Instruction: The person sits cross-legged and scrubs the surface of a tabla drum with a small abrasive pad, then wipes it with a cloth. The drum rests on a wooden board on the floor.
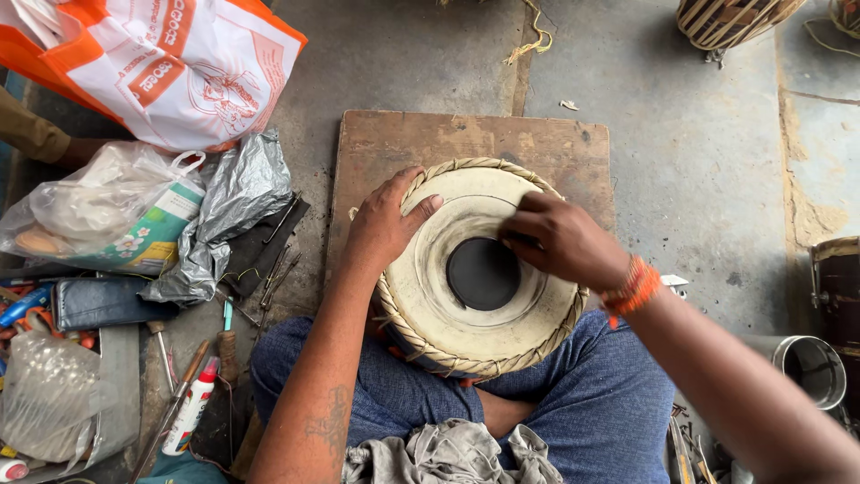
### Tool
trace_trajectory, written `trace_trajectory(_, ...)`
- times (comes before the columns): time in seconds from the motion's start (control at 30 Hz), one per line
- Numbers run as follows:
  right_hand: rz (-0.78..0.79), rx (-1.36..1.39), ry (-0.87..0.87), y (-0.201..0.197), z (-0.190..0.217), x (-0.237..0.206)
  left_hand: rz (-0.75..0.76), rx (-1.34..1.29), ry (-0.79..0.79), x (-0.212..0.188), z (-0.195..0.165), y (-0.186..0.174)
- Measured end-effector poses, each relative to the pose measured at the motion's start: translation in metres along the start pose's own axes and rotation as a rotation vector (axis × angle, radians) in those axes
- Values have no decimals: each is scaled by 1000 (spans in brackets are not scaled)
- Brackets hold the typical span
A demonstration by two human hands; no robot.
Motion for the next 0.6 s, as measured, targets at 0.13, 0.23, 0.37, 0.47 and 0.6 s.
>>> trace_trajectory(0.13, -117, -25, 158, 10, 26, -52, 3, -14, -17, 2, 1, 3)
trace_trajectory(0.23, -256, 17, 267, 28, 52, -77, -26, -9, 12, 7, 2, 2)
trace_trajectory(0.37, -561, 69, 282, 46, 66, -76, -60, 22, 23, 5, 4, 1)
trace_trajectory(0.47, -616, 131, 334, 39, 46, -64, -22, 172, -123, 3, 8, 3)
trace_trajectory(0.6, -416, 167, 304, 16, 17, -55, -258, 274, 128, 7, 5, 2)
Point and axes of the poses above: each hand's wrist, its own x-axis towards the middle knuckle, its own y-axis out of the palm, z = x × y, the point moved 2 cm from there along x, towards the middle knuckle
